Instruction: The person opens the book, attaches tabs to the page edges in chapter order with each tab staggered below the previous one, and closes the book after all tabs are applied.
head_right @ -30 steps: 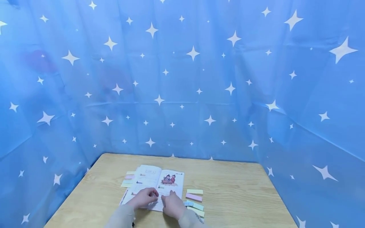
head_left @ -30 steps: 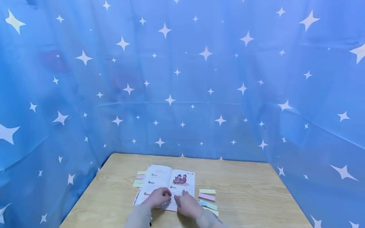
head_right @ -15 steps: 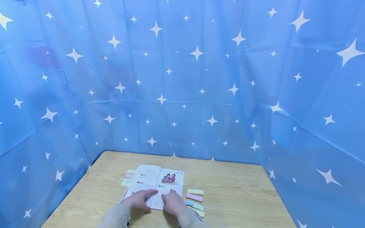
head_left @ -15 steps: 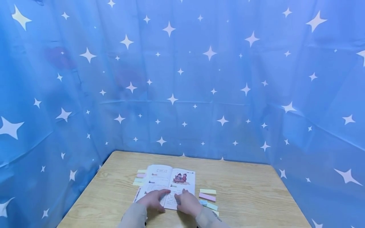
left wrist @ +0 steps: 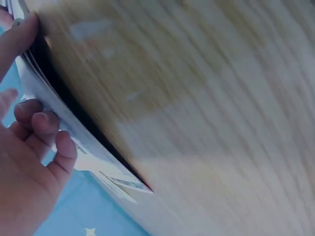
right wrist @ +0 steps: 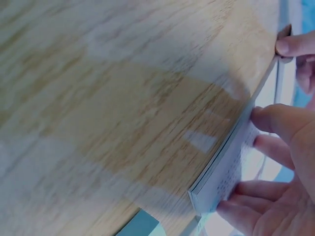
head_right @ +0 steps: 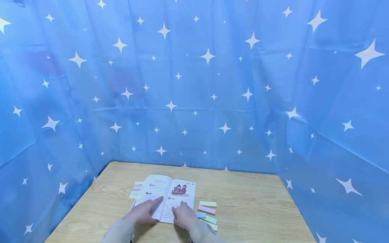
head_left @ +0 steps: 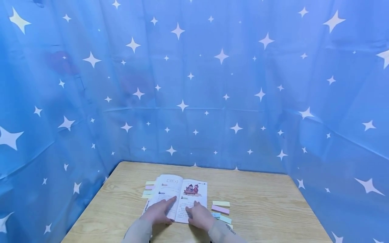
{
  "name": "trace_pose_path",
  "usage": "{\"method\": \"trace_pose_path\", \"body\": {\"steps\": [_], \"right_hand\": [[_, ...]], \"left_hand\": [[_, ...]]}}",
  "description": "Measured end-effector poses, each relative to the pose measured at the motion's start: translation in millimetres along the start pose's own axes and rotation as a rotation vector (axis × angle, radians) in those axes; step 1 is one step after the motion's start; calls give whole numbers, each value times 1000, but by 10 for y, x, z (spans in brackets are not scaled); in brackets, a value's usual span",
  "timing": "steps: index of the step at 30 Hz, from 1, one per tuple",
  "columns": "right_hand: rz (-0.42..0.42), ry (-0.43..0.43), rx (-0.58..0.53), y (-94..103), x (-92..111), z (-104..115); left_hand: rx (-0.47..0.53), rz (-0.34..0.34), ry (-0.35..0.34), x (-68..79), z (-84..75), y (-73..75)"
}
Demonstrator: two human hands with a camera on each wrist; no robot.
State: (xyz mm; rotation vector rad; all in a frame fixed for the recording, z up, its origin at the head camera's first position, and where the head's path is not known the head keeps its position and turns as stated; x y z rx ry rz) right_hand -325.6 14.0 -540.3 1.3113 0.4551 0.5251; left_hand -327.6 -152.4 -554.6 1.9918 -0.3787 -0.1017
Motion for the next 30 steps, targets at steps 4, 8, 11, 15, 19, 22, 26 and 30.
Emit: {"method": "trace_pose_path", "body": {"steps": [4,8,11,15,19,22,26,30], "right_hand": [[7,-7,0,-5,3,-16],[14,-21,-16,-14,7,-21],[15,-27,-21,-13,10,-19],[21,-43,-35,-18,12,-29],[26,-54,-50,-30,4,-29],[31,-60,-56,-37,4,-23],[37,-66,-63,-44,-9,-31],[41,-67,-85,-41,-13,-35]], "left_hand": [[-84,-20,-21,17,-53,24],[-153,-39,-26,53,-48,34],[-176,-52,-24,85,-1,29],[-201,-73,0,130,74,42],[-242,-110,65,196,139,100],[-239,-130,128,257,179,132],[-206,-124,216,326,228,132],[-190,-127,271,372,237,121]]}}
Point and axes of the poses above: each hand's wrist, its own x-axis away from the middle knuckle, its own y-axis out of the back of the hand, z = x × y, the point moved 6 cm from there along -x, towards the middle knuckle, and after that the axes turned 2 degrees about -x, right-handed, at the moved point
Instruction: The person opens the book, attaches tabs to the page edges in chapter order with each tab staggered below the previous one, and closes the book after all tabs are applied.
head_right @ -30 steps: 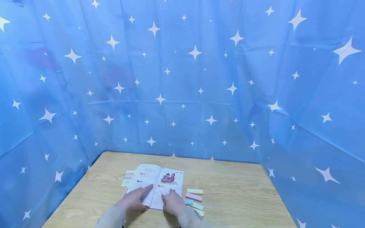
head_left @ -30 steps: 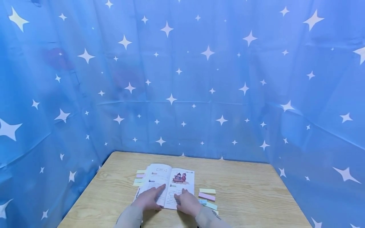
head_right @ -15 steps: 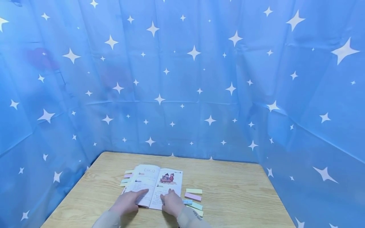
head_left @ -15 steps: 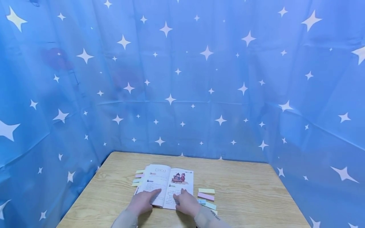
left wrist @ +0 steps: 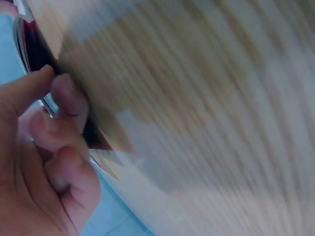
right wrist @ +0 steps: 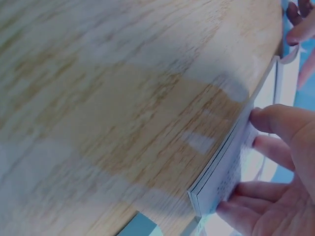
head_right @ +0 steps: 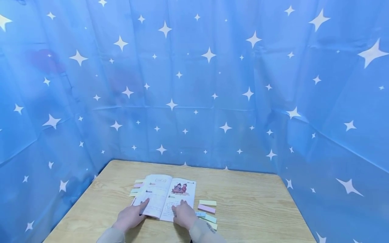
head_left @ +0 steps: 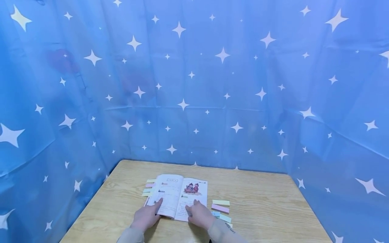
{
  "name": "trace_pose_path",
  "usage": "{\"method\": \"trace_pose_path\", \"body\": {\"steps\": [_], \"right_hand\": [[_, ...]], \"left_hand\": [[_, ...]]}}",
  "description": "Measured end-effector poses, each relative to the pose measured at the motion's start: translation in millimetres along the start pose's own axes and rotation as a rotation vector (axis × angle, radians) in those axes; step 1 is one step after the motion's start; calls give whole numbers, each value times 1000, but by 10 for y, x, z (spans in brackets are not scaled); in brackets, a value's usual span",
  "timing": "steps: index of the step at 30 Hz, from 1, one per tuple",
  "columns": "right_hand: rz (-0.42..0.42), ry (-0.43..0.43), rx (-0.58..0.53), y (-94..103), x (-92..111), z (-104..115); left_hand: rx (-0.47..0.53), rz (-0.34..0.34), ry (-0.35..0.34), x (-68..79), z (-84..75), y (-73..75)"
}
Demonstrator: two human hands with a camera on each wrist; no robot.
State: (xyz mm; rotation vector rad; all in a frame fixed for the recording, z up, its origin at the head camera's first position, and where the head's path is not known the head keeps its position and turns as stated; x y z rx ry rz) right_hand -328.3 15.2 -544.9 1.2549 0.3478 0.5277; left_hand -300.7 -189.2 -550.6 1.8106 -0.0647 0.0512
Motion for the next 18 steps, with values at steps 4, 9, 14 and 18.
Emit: {"method": "trace_pose_path", "body": {"steps": [4,9,14,18], "right_hand": [[0,11,-8,3,4,0],[-7,-3,-2,2,-8,-12],[-21,-4,7,1,-22,-27],[-37,23,17,10,-21,-16]], "left_hand": [[14,-39,21,42,-18,32],[21,-105,36,75,-46,71],[43,-199,41,116,-69,112],[67,-240,86,134,-61,148]]}}
Point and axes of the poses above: each hand's wrist, its own x-axis away from the middle knuckle, its own y-axis out of the back of the hand, z = x × y, the point moved 6 cm from there along -x, towards the middle knuckle, and after that the axes turned 2 degrees about -x, right-handed, at the moved point
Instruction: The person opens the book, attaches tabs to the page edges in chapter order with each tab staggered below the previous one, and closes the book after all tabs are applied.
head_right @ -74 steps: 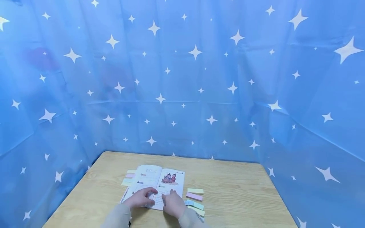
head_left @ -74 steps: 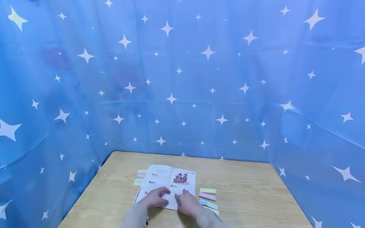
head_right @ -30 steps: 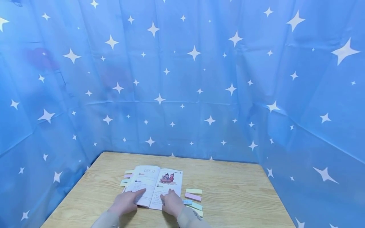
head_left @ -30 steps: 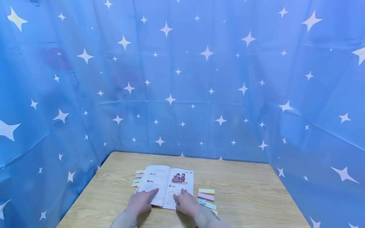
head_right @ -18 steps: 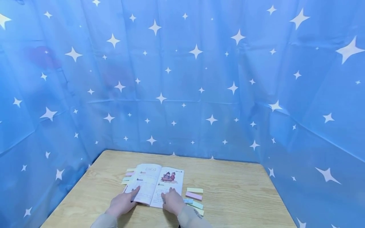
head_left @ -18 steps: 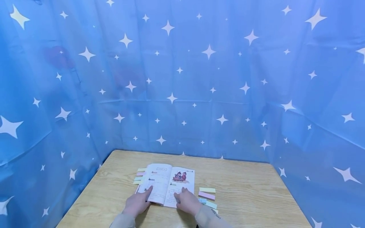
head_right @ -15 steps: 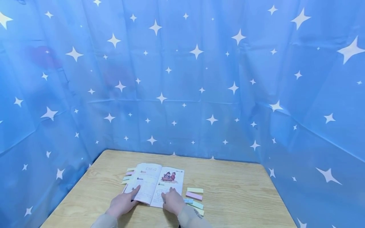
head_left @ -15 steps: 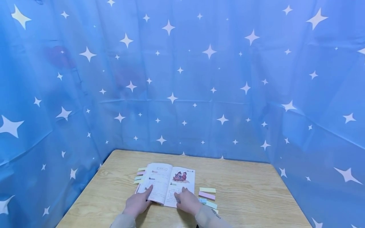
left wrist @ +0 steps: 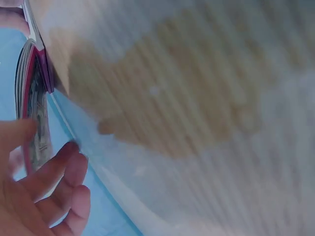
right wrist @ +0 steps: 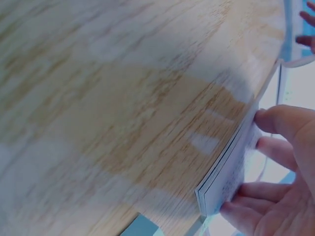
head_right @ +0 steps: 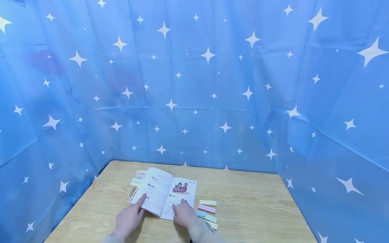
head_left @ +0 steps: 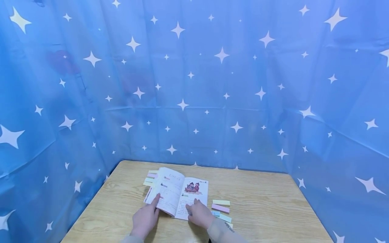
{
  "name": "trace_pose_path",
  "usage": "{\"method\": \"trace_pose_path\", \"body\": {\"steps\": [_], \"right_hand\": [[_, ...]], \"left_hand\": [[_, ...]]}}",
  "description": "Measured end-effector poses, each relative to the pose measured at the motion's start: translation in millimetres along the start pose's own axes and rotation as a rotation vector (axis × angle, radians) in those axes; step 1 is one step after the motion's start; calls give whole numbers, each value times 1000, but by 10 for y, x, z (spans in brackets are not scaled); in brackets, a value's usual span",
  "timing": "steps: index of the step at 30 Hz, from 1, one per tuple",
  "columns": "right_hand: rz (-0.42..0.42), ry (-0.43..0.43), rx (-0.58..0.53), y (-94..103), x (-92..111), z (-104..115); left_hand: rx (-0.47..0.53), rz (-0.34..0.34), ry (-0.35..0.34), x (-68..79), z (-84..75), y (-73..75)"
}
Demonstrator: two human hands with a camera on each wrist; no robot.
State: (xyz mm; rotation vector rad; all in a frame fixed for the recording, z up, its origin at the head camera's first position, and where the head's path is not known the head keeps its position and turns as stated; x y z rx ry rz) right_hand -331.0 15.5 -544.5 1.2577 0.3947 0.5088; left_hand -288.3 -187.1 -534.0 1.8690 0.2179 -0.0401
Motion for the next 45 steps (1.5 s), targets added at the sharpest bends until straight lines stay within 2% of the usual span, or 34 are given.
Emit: {"method": "trace_pose_path", "body": {"steps": [5,9,13,20,25,28,31,35,45], "right_hand": [[-27,48,27,33,3,14],[-14,38,14,31,0,2],[1,43,6,16,-6,2],[7,32,-2,-6,-20,-23],[15,11,-21,-24,-14,-35],[12,4,-16,-30,-5,-32],[2,3,-6,-27,-1,-25],[-5,4,11,-21,0,-13],[-8,0,21,6,29,-2]], "left_hand": [[51,-59,37,-51,6,68],[182,-123,17,-81,-6,131],[342,-136,51,-96,0,141],[426,-187,69,-123,-45,125],[563,-184,100,-114,-91,72],[676,-214,77,-114,-142,51],[784,-248,22,-123,-208,45],[846,-234,-20,-144,-267,9],[835,-99,-67,-194,-393,-158]]}}
Point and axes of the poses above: each hand's wrist, its own x-axis away from the middle knuckle, its own y-axis out of the back of the hand, z = x × y, the point moved 6 cm from there along -x, towards the middle knuckle, and after that the axes turned 2 degrees about -x, right-handed, at the moved point
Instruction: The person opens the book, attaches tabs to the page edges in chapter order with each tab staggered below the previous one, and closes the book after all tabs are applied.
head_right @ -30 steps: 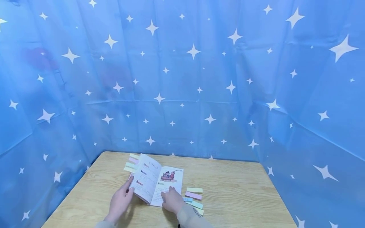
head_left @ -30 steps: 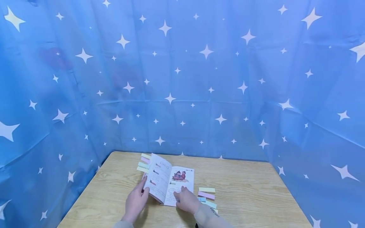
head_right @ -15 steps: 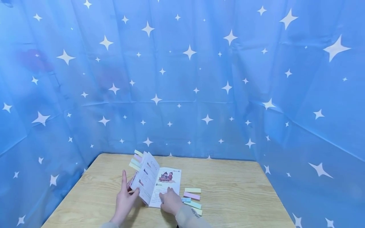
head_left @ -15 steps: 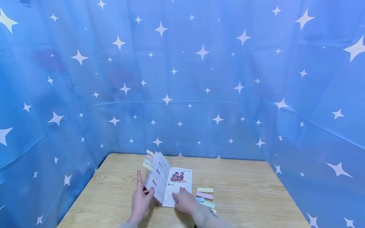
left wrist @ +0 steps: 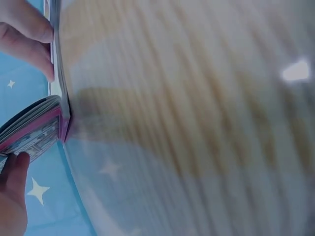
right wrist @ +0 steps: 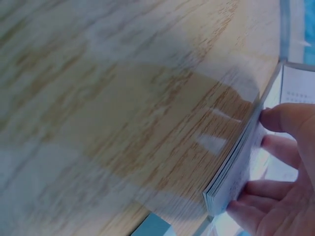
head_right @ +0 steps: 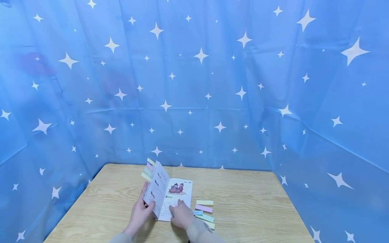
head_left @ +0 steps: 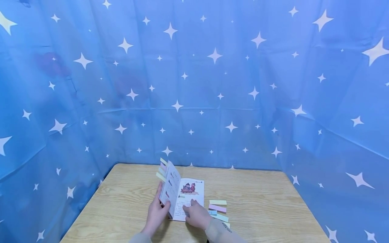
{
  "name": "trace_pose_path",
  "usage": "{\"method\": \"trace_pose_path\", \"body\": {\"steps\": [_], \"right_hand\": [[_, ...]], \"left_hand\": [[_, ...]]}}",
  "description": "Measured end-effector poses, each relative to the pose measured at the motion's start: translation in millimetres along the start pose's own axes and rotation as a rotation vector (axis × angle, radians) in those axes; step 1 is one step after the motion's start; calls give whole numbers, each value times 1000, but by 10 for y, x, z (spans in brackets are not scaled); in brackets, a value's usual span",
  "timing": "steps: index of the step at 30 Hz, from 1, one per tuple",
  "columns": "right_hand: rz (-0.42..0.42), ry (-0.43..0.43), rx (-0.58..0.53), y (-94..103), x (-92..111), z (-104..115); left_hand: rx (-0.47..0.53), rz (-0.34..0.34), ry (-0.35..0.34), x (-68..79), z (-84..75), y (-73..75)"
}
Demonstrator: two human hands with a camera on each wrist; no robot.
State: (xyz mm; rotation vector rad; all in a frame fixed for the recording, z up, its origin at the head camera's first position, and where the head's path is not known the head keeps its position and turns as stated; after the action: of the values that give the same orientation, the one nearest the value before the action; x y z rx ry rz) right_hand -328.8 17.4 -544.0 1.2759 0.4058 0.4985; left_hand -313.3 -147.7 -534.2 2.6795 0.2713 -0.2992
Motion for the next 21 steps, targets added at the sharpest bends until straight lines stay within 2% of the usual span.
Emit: {"method": "trace_pose_path", "body": {"steps": [5,11,14,21], "right_hand": [[-4,1,-3,-16,-1,-5],[-31,5,-3,-73,-5,-33],[-54,11,7,-72,0,-28],[-86,28,35,-51,17,-18]], "left_hand": [[-17,64,-38,-18,-23,-95],[-70,129,-22,-35,18,-212],[-81,155,-43,-38,37,-273],[-261,176,-151,-63,-38,-359]]}}
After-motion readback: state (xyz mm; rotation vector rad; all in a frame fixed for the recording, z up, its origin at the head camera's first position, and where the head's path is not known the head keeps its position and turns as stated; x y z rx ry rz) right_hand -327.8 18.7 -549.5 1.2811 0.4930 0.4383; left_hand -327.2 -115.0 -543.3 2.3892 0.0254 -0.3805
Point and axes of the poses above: each hand's wrist, its own x-axis away from the middle knuckle, its own y-axis out of the back of the hand, z = x × y, the point moved 6 cm from there along -x, towards the middle knuckle, and after that the axes turned 2 degrees about -x, right-handed, at the moved point
